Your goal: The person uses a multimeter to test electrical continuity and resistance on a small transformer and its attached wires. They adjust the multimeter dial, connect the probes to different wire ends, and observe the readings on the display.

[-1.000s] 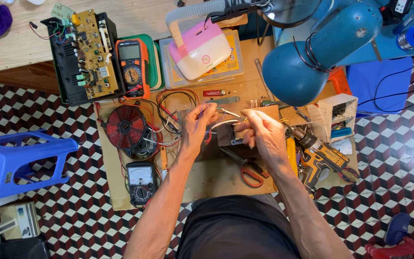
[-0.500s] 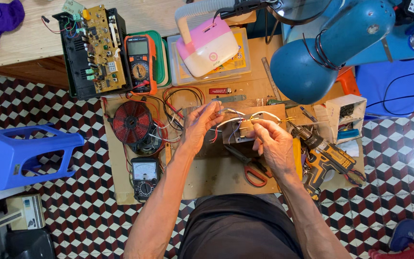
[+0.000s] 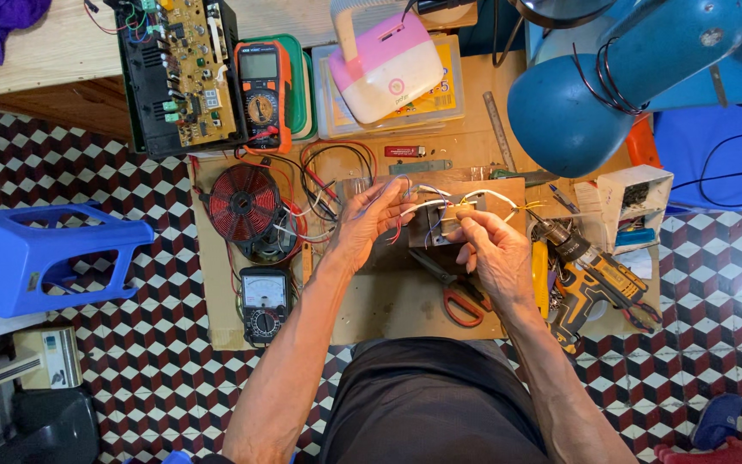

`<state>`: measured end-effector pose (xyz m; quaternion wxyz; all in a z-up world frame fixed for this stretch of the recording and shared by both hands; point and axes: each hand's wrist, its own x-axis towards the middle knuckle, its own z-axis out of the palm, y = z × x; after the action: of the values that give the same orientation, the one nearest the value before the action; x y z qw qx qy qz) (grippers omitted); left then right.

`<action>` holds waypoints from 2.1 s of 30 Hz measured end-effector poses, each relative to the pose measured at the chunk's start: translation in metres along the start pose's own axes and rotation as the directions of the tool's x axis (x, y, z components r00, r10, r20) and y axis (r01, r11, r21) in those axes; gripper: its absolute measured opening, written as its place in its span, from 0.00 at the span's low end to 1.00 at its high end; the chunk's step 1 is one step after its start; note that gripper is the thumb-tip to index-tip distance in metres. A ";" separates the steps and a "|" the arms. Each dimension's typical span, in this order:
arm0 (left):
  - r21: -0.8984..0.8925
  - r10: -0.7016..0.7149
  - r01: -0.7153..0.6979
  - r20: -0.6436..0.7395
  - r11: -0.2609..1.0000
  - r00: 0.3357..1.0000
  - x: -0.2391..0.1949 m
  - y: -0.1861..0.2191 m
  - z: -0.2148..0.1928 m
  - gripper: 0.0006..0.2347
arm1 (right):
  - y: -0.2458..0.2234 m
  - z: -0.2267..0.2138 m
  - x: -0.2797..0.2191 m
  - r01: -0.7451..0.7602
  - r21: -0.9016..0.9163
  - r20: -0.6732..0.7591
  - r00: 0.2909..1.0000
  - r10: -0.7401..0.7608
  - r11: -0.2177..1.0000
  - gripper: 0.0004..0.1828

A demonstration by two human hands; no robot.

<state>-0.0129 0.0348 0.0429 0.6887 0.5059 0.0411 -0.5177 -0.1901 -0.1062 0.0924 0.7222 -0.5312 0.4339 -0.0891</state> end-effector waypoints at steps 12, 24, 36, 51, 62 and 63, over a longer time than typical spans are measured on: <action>0.092 -0.029 0.030 -0.013 0.995 0.999 -0.008 0.005 0.005 0.21 | 0.004 -0.001 -0.001 -0.009 -0.028 0.015 1.000 0.009 1.000 0.14; 0.071 -0.021 0.020 0.016 0.997 1.000 -0.006 0.001 0.001 0.19 | 0.009 -0.003 0.002 -0.009 -0.041 0.019 1.000 0.010 0.999 0.14; -0.101 -0.006 0.013 0.069 0.995 0.998 -0.002 0.004 0.006 0.17 | 0.008 -0.003 0.002 -0.021 -0.041 0.025 0.999 0.022 0.999 0.14; -0.094 0.000 0.005 0.052 0.996 0.999 -0.002 0.005 0.008 0.16 | 0.012 -0.006 0.002 -0.009 -0.007 0.033 0.999 0.010 1.000 0.13; 0.071 0.024 -0.028 0.054 0.997 0.998 0.001 0.007 0.002 0.17 | -0.033 0.014 -0.012 0.124 -0.188 -0.071 0.988 -0.139 0.974 0.16; 0.113 0.033 -0.040 0.062 0.993 0.998 0.002 0.009 0.002 0.17 | -0.039 0.018 -0.013 0.189 -0.255 -0.099 0.970 -0.220 0.948 0.17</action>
<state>-0.0062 0.0320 0.0484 0.6690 0.5292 -0.0183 -0.5216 -0.1719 -0.1030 0.1333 0.6095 -0.6513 0.4288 -0.1432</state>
